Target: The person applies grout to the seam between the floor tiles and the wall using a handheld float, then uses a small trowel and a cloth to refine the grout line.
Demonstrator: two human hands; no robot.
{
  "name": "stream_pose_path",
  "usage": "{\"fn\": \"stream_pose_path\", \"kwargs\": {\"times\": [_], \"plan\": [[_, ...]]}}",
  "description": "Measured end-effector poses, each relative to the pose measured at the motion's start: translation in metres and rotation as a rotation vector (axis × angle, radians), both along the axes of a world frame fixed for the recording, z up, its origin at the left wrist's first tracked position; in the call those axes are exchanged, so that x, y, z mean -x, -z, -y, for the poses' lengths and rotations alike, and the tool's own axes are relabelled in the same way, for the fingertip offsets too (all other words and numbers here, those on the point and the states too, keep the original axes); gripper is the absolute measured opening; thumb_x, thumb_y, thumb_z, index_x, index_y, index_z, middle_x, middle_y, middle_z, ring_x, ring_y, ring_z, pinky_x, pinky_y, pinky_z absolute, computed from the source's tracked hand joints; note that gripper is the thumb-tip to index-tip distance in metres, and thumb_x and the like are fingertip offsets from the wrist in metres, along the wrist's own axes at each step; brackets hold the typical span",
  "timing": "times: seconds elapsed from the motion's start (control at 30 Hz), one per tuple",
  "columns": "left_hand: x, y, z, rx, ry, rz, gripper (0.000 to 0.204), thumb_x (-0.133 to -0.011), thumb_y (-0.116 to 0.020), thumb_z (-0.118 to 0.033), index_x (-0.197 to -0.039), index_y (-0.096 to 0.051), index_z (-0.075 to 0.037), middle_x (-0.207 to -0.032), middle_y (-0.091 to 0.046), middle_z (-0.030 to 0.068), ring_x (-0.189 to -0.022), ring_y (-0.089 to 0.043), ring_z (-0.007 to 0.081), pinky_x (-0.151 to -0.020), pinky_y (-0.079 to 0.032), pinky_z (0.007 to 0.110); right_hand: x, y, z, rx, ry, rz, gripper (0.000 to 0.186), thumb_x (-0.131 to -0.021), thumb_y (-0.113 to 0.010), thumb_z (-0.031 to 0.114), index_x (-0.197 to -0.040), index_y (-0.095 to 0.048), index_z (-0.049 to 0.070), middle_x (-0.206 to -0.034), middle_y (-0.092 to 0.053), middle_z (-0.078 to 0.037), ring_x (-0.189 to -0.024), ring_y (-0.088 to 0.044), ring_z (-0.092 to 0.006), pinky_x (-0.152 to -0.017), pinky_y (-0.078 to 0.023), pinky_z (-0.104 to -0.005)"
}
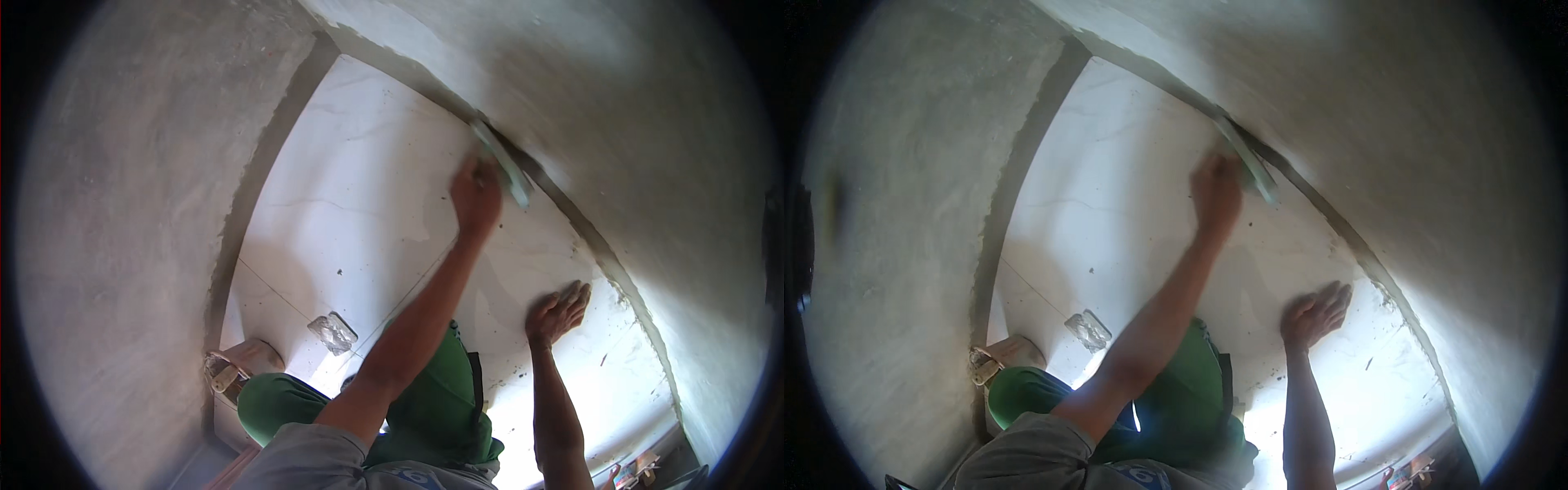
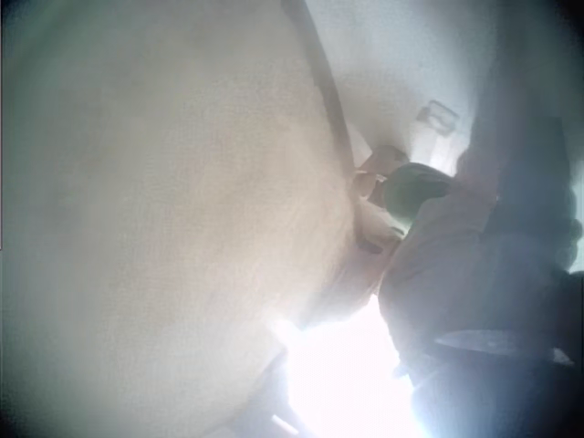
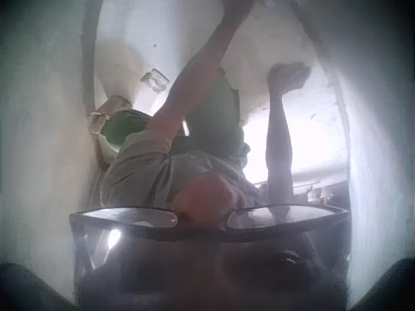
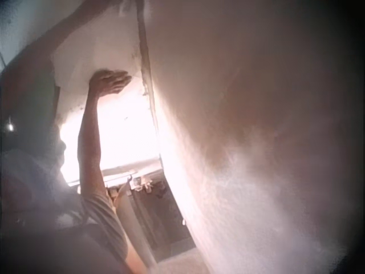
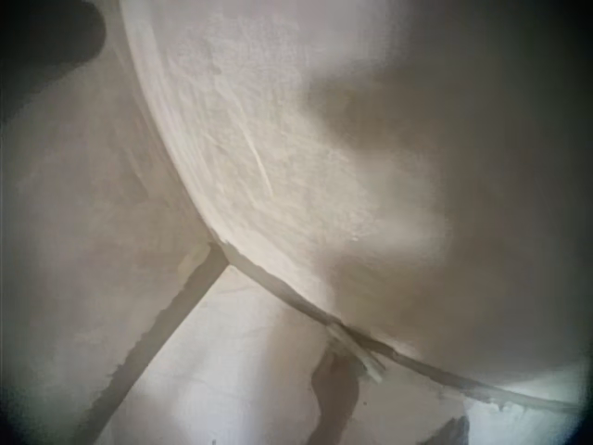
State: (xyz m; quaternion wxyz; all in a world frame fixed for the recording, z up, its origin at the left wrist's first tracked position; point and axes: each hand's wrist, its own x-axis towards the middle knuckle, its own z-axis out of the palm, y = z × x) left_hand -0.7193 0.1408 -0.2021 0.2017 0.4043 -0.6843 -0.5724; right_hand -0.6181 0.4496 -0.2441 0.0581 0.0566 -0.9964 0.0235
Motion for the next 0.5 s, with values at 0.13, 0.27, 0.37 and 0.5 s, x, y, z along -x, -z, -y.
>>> {"fn": "stream_pose_path", "kwargs": {"times": [0.13, 0.27, 0.37, 0.5], "plan": [[0.005, 0.044, 0.172, 0.019, -0.309, -0.388, 0.021, -0.101, -0.058, -0.013, -0.096, -0.066, 0.005, -0.077, -0.069, 0.0148, -0.066, -0.059, 0.0242, -0.060, -0.050, 0.043, 0.000, -0.009, 0.027, 0.042, -0.033, 0.052, 0.067, -0.107, -0.038, 0.036, -0.166, -0.030, 0.005, -0.170, -0.028, -0.024, -0.159, -0.024, -0.0422, -0.124, -0.020, -0.0624], [0.033, 0.036, 0.131, 0.339, -0.375, -0.037, 0.025, -0.101, -0.058, -0.017, -0.088, -0.064, 0.004, -0.073, -0.065, 0.0176, -0.062, -0.063, 0.0322, -0.060, -0.050, 0.049, 0.002, -0.014, 0.022, 0.039, -0.015, 0.016, 0.067, -0.107, -0.039, 0.037, -0.165, -0.031, 0.004, -0.169, -0.030, -0.024, -0.158, -0.024, -0.0417, -0.124, -0.022, -0.0606], [0.015, 0.069, -0.030, 0.168, -0.250, -0.122, 0.025, -0.101, -0.063, -0.021, -0.100, -0.068, 0.004, -0.089, -0.067, 0.0220, -0.080, -0.065, 0.0392, -0.077, -0.052, 0.050, 0.001, -0.009, 0.015, 0.011, -0.006, 0.021, 0.067, -0.107, -0.039, 0.037, -0.164, -0.032, 0.004, -0.169, -0.030, -0.024, -0.158, -0.026, -0.0415, -0.124, -0.023, -0.0607], [-0.004, 0.002, -0.106, -0.161, -0.203, -0.209, 0.022, -0.104, -0.060, -0.015, -0.109, -0.068, 0.005, -0.088, -0.067, 0.0179, -0.073, -0.064, 0.0250, -0.073, -0.054, 0.038, -0.001, -0.007, 0.002, -0.024, -0.017, 0.001, 0.066, -0.107, -0.040, 0.037, -0.164, -0.032, 0.003, -0.169, -0.030, -0.024, -0.157, -0.027, -0.0417, -0.123, -0.024, -0.0608]]}}
